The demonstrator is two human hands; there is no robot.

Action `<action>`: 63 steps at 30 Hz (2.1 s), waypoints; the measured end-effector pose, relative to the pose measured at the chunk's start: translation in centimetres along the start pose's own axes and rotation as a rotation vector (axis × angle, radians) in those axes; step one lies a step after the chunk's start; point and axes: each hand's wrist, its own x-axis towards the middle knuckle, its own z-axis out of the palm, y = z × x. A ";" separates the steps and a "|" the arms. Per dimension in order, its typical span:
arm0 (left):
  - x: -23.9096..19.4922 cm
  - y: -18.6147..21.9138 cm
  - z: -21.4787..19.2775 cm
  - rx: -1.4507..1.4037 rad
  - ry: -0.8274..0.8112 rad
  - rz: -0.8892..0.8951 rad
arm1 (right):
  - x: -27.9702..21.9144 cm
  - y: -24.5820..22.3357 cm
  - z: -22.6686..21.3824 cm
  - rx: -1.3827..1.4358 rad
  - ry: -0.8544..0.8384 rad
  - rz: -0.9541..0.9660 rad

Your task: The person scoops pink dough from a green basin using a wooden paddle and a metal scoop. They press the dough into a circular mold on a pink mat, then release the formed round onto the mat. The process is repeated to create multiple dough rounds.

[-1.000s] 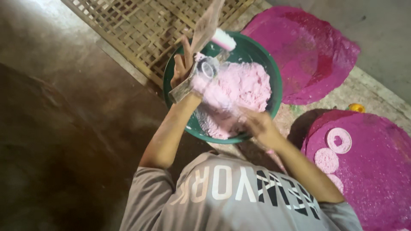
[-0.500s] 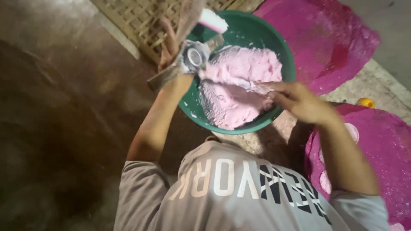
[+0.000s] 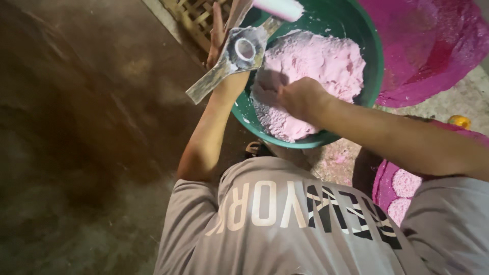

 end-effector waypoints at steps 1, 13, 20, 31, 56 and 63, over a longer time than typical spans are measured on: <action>-0.1 0.2 -0.3 -0.026 -0.007 -0.015 | -0.6 -0.1 0.0 0.075 -0.018 0.025; -0.2 -1.3 0.3 0.137 -0.200 0.075 | -13.3 1.1 -0.5 0.915 -0.260 0.287; -1.1 3.8 -0.6 -0.070 -0.528 0.150 | -20.2 6.8 -0.6 1.451 -0.058 0.467; -2.4 8.8 1.8 -0.062 -0.770 0.043 | -13.6 -0.3 -6.1 0.010 0.357 0.334; -0.1 5.7 -0.8 -0.166 -0.517 0.123 | -20.2 2.2 -11.0 -0.067 0.463 0.443; -2.9 7.1 2.1 -0.366 -0.644 -0.045 | -13.4 -0.3 -9.2 -0.099 0.331 0.321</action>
